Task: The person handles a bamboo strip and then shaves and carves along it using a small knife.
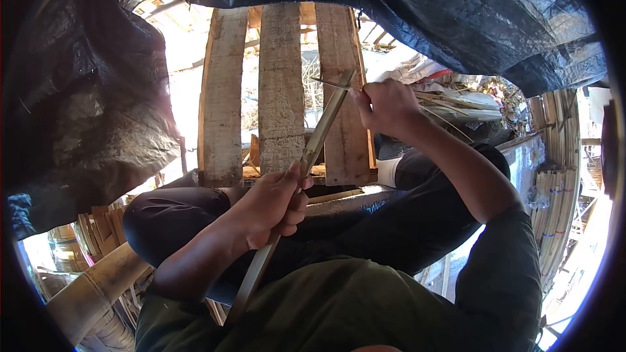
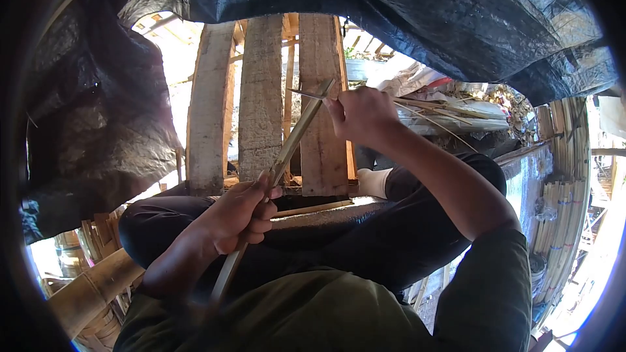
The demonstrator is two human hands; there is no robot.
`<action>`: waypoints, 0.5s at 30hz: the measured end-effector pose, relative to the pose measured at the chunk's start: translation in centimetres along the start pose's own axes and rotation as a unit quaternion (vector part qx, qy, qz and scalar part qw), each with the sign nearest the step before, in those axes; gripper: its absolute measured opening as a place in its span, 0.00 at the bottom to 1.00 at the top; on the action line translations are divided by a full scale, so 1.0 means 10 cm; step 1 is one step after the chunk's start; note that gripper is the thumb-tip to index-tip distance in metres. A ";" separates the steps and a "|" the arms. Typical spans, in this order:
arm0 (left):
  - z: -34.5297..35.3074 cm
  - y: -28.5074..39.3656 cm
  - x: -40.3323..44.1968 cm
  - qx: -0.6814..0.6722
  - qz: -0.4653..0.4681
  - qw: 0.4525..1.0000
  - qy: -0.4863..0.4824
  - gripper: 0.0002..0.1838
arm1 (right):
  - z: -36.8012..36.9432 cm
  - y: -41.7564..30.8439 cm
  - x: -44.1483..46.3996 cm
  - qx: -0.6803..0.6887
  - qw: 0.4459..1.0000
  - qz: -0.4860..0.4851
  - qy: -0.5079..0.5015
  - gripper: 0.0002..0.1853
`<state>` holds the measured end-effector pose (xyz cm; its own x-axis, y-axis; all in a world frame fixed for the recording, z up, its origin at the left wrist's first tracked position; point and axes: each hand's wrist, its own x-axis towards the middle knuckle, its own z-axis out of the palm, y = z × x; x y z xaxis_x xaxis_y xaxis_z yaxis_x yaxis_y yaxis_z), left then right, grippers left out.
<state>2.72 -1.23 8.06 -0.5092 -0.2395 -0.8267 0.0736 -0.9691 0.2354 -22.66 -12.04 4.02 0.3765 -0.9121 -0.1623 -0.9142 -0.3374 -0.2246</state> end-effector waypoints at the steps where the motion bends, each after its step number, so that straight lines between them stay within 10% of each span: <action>1: 0.00 0.00 0.00 0.000 0.002 1.000 0.000 0.22 | -0.12 -0.13 -0.01 0.024 0.997 0.037 -0.062 0.25; 3: 0.02 -0.01 -0.01 0.012 0.015 1.000 0.009 0.23 | -0.13 -0.30 -0.13 0.046 0.989 0.069 -0.126 0.24; 5: 0.03 0.00 -0.02 0.012 0.018 1.000 0.009 0.23 | 0.00 -0.40 -0.33 0.010 0.994 -0.104 -0.039 0.30; 8: 0.05 -0.02 -0.04 0.012 0.010 1.000 0.015 0.22 | -0.11 -0.21 -0.03 0.027 0.992 0.061 -0.106 0.29; 15: 0.07 -0.01 -0.05 0.015 0.020 0.999 0.030 0.21 | -0.08 -0.32 -0.22 0.018 0.996 -0.029 -0.083 0.29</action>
<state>2.38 -0.94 8.78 -0.4539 -0.2819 -0.8453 0.0669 -0.9567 0.2832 -20.65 -9.16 5.82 0.4512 -0.8393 -0.3032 -0.8852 -0.3778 -0.2716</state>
